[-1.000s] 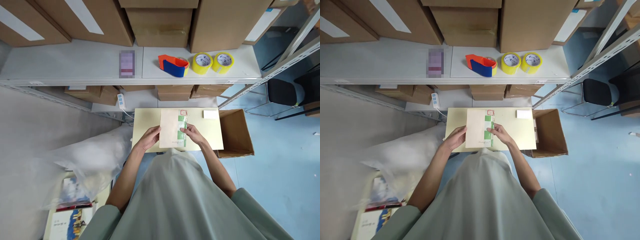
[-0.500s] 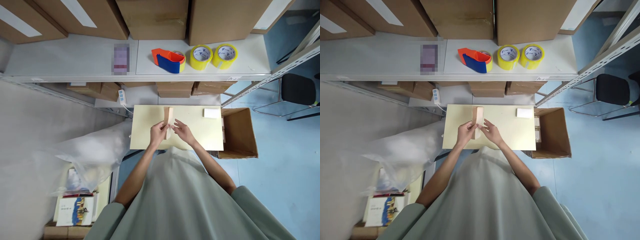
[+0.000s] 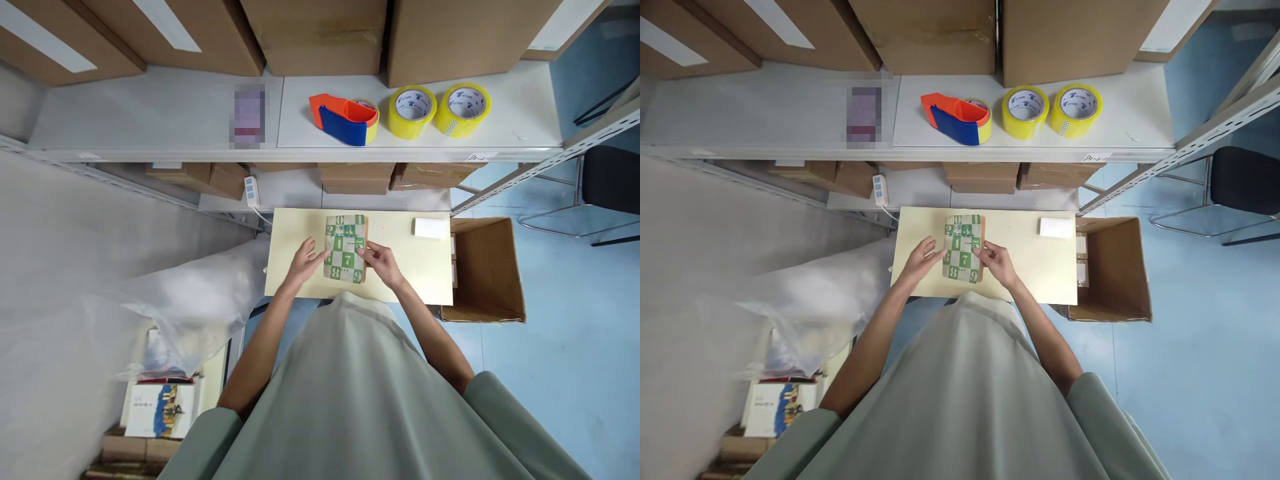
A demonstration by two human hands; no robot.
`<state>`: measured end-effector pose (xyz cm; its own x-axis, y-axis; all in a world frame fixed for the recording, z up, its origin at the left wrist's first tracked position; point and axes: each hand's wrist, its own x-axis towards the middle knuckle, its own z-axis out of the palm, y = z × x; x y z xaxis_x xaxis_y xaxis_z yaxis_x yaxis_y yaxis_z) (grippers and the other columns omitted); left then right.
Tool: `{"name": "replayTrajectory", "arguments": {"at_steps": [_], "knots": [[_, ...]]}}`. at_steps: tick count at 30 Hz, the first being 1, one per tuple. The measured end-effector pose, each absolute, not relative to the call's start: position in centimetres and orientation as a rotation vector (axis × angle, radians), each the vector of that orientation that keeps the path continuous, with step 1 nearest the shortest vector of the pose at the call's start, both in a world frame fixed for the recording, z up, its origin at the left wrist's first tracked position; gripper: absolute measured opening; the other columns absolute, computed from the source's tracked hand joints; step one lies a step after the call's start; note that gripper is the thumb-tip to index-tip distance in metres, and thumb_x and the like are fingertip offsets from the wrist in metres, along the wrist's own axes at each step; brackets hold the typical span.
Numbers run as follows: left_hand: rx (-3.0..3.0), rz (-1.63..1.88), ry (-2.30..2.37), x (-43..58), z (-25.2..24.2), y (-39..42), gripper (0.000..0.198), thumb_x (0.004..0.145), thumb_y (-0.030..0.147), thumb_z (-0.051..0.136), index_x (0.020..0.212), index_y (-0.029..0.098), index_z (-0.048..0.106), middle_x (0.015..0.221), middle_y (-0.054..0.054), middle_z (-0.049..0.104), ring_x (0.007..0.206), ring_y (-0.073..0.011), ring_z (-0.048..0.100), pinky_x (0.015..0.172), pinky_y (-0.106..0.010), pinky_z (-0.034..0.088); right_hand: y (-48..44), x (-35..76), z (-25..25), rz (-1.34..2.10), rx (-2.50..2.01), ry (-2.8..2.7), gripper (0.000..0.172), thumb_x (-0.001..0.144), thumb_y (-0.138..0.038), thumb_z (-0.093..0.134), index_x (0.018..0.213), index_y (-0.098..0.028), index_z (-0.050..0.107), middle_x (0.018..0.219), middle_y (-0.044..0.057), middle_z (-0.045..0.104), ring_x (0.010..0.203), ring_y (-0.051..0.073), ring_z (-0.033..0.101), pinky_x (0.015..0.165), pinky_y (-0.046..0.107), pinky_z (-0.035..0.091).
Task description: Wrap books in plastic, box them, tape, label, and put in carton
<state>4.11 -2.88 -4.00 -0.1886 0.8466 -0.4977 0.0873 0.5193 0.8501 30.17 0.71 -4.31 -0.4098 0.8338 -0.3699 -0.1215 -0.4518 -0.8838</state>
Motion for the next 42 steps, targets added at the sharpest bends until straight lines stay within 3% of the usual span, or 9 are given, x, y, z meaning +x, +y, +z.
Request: {"name": "replayTrajectory", "arguments": {"at_steps": [4,7,11,19,25,32,37,39,42], "knots": [[0.712,0.859,1.385,1.6,-2.3,-2.4,0.078,0.078,0.066,0.095,0.136,0.016,0.081,0.134,-0.019,0.083,0.131,-0.0385,0.076,0.118,-0.056,0.058,0.7,31.0,-3.4,2.053,-1.013,-0.967,0.069,0.083,-0.075,0.091,0.128,-0.023,0.084,0.108,0.006,0.086,0.098,0.026,0.08,0.09,0.041,0.069],[0.73,0.862,1.367,1.9,-1.0,-2.5,0.066,0.074,0.065,0.099,0.117,0.016,0.087,0.12,-0.016,0.087,0.117,-0.0356,0.08,0.108,-0.054,0.064,0.6,31.2,-3.2,2.066,-1.012,-0.974,0.069,0.084,-0.075,0.09,0.129,-0.024,0.085,0.113,0.006,0.087,0.103,0.027,0.081,0.096,0.042,0.069],[0.768,0.861,1.414,3.1,-0.4,-2.4,0.065,0.069,0.067,0.101,0.108,0.016,0.088,0.11,-0.015,0.087,0.109,-0.0348,0.08,0.099,-0.051,0.066,1.1,31.9,-2.7,2.049,-1.02,-1.034,0.066,0.087,-0.074,0.089,0.13,-0.025,0.084,0.119,0.006,0.086,0.109,0.027,0.081,0.103,0.045,0.067],[0.96,0.902,1.399,4.1,0.3,-1.4,0.067,0.071,0.069,0.099,0.111,0.018,0.08,0.118,-0.015,0.086,0.12,-0.0346,0.079,0.114,-0.053,0.061,2.8,33.3,-1.3,1.803,-0.994,-1.345,0.062,0.093,-0.075,0.082,0.131,-0.026,0.086,0.135,0.007,0.084,0.132,0.035,0.076,0.121,0.05,0.058],[1.156,1.033,1.434,4.8,1.5,-1.1,0.047,0.078,0.059,0.095,0.105,0.023,0.081,0.134,-0.015,0.081,0.148,-0.0372,0.065,0.124,-0.055,0.054,2.8,33.7,-1.4,1.556,-1.065,-1.467,0.047,0.096,-0.069,0.08,0.124,-0.033,0.089,0.152,0.004,0.076,0.156,0.034,0.062,0.14,0.053,0.039],[1.3,1.044,1.493,5.4,2.0,-1.7,0.036,0.085,0.056,0.091,0.104,0.026,0.084,0.136,-0.012,0.077,0.137,-0.0329,0.07,0.121,-0.05,0.058,2.6,34.0,-2.3,1.423,-1.081,-1.485,0.038,0.099,-0.066,0.077,0.119,-0.036,0.089,0.139,0.008,0.078,0.141,0.032,0.071,0.13,0.052,0.052],[1.201,0.983,1.569,6.5,1.1,-1.9,0.047,0.085,0.062,0.09,0.11,0.023,0.082,0.115,-0.01,0.083,0.117,-0.0314,0.077,0.115,-0.049,0.061,2.3,34.5,-3.4,1.494,-1.225,-1.249,0.061,0.088,-0.072,0.087,0.132,-0.031,0.08,0.121,0.008,0.083,0.122,0.031,0.078,0.114,0.05,0.064],[1.123,0.976,1.592,7.2,0.5,-2.1,0.057,0.083,0.066,0.09,0.118,0.022,0.08,0.114,-0.011,0.084,0.113,-0.0314,0.078,0.109,-0.047,0.063,2.1,34.6,-3.9,1.503,-1.303,-1.171,0.064,0.084,-0.072,0.089,0.13,-0.03,0.077,0.113,0.007,0.086,0.115,0.03,0.081,0.11,0.048,0.065],[1.053,0.99,1.589,8.5,-0.4,-2.5,0.077,0.085,0.066,0.087,0.145,0.021,0.071,0.116,-0.012,0.084,0.111,-0.029,0.079,0.101,-0.042,0.064,1.5,34.8,-4.7,1.508,-1.372,-1.127,0.058,0.085,-0.072,0.086,0.12,-0.027,0.079,0.103,0.007,0.087,0.105,0.029,0.082,0.104,0.046,0.066]]}}
